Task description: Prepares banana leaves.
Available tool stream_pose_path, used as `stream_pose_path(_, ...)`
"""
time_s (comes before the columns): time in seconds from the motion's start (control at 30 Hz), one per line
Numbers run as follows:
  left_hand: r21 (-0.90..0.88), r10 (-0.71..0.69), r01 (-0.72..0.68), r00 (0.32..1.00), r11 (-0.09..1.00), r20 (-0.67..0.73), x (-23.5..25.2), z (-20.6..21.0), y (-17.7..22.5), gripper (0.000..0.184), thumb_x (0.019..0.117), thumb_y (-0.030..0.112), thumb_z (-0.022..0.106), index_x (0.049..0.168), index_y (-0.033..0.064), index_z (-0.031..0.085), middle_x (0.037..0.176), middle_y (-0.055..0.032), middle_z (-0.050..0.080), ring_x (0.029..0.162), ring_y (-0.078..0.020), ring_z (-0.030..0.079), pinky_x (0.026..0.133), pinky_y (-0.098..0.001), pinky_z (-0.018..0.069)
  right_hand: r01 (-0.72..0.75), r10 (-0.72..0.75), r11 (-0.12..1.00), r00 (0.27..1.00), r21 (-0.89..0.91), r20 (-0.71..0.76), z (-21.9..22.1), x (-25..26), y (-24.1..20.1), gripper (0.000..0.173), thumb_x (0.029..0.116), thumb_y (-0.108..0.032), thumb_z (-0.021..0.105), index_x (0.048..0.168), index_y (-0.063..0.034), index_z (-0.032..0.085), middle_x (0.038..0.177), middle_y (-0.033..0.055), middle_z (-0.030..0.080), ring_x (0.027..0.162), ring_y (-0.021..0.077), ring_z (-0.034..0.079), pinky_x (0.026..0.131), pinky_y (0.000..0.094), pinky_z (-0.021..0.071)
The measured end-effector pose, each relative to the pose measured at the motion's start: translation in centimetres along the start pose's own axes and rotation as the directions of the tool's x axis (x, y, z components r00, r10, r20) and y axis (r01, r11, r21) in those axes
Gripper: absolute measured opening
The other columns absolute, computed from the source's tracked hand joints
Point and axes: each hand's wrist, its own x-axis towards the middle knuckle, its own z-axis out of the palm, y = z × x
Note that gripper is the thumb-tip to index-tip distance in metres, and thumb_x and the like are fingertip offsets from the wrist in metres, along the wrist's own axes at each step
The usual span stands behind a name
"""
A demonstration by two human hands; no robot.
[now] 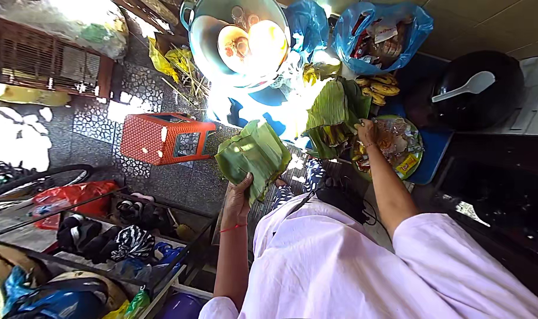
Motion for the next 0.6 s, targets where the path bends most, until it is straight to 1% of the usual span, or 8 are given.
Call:
stream_pose_path(0.07, 0.007, -0.011, 0.011, 1.000, 1.000, 0.005, 0.3, 0.4, -0.3, 0.017, 0.1039, -0.004, 0.045, 0.112, 0.0059, 0.056, 0.084, -0.0047, 0.073, 0.072, -0.0113, 0.073, 0.066, -0.0264, 0.0623, 0.013, -0.002, 0.996, 0.992, 0.086, -0.125, -2.6, -0.5, -0.5, 0.035, 0.1034, -0.024, 0.060, 0.133, -0.0063, 0.068, 0.125, 0.0248, 0.069, 0.121, 0.0426, 0.063, 0.105, 0.0634, 0.0433)
stream_pose_path(0.17, 0.025, -0.012, 0.011, 0.999, 1.000, 0.040, 0.8, 1.0, -0.7, 0.017, 0.1036, -0.003, 0.046, 0.113, 0.0056, 0.057, 0.086, -0.0049, 0.073, 0.074, -0.0113, 0.073, 0.068, -0.0271, 0.0622, 0.134, -0.046, 0.944, 0.959, 0.303, -0.281, -5.4, -0.9, -0.6, 0.036, 0.1013, -0.024, 0.063, 0.130, -0.0032, 0.069, 0.123, 0.0227, 0.070, 0.118, 0.0355, 0.065, 0.106, 0.0541, 0.0465)
stream_pose_path(0.27, 0.028, -0.015, 0.013, 0.998, 1.000, 0.054, 1.1, 1.8, -1.0, 0.016, 0.1032, -0.003, 0.048, 0.114, 0.0052, 0.058, 0.087, -0.0054, 0.074, 0.076, -0.0127, 0.073, 0.070, -0.0295, 0.0627, 0.239, -0.035, 0.836, 0.922, 0.495, -0.385, -6.9, -0.8, -0.5, 0.036, 0.0996, -0.021, 0.065, 0.127, 0.0014, 0.069, 0.123, 0.0215, 0.069, 0.115, 0.0268, 0.065, 0.105, 0.0428, 0.0481)
stream_pose_path(0.33, 0.029, -0.015, 0.013, 0.998, 0.999, 0.062, 1.2, 2.5, -1.2, 0.016, 0.1030, -0.003, 0.049, 0.113, 0.0043, 0.059, 0.089, -0.0058, 0.074, 0.077, -0.0135, 0.074, 0.072, -0.0311, 0.0630, 0.249, 0.015, 0.754, 0.918, 0.607, -0.396, -7.5, -0.7, -0.4, 0.035, 0.0984, -0.020, 0.066, 0.126, 0.0002, 0.069, 0.116, 0.0169, 0.070, 0.101, 0.0183, 0.065, 0.091, 0.0359, 0.0514)
stream_pose_path(0.4, 0.057, -0.019, 0.015, 0.997, 0.998, 0.072, 1.3, 3.1, -1.5, 0.017, 0.1032, -0.003, 0.049, 0.115, 0.0043, 0.058, 0.091, -0.0050, 0.073, 0.079, -0.0132, 0.073, 0.075, -0.0311, 0.0625, 0.276, 0.014, 0.676, 0.922, 0.684, -0.386, -8.0, -1.3, -0.9, 0.033, 0.0995, -0.018, 0.065, 0.127, -0.0017, 0.068, 0.112, 0.0093, 0.069, 0.084, 0.0081, 0.059, 0.071, 0.0256, 0.0481)
stream_pose_path(0.47, 0.078, -0.031, 0.024, 0.996, 0.997, 0.082, 1.6, 3.8, -2.1, 0.017, 0.1035, -0.002, 0.049, 0.117, 0.0037, 0.058, 0.092, -0.0054, 0.073, 0.080, -0.0134, 0.073, 0.075, -0.0308, 0.0623, 0.328, -0.053, 0.611, 0.925, 0.720, -0.376, -8.5, -1.8, -1.8, 0.034, 0.1003, -0.014, 0.061, 0.134, -0.0074, 0.064, 0.121, 0.0037, 0.067, 0.075, 0.0027, 0.056, 0.059, 0.0196, 0.0439)
stream_pose_path(0.53, 0.089, -0.046, 0.037, 0.994, 0.995, 0.102, 1.8, 4.3, -2.7, 0.019, 0.1038, -0.002, 0.049, 0.120, 0.0041, 0.057, 0.093, -0.0057, 0.073, 0.081, -0.0131, 0.073, 0.075, -0.0307, 0.0620, 0.353, -0.110, 0.591, 0.926, 0.726, -0.361, -8.4, -1.8, -2.3, 0.034, 0.1009, -0.011, 0.058, 0.134, -0.0084, 0.062, 0.126, 0.0031, 0.064, 0.076, 0.0025, 0.055, 0.059, 0.0187, 0.0438)
stream_pose_path(0.6, 0.093, -0.049, 0.038, 0.992, 0.995, 0.119, 1.9, 4.7, -3.1, 0.020, 0.1033, -0.002, 0.049, 0.120, 0.0049, 0.057, 0.093, -0.0054, 0.072, 0.081, -0.0126, 0.072, 0.075, -0.0303, 0.0615, 0.362, -0.153, 0.620, 0.926, 0.696, -0.345, -7.7, -1.3, -2.3, 0.024, 0.1015, -0.011, 0.059, 0.124, -0.0043, 0.067, 0.118, 0.0041, 0.067, 0.082, 0.0026, 0.057, 0.066, 0.0194, 0.0459)
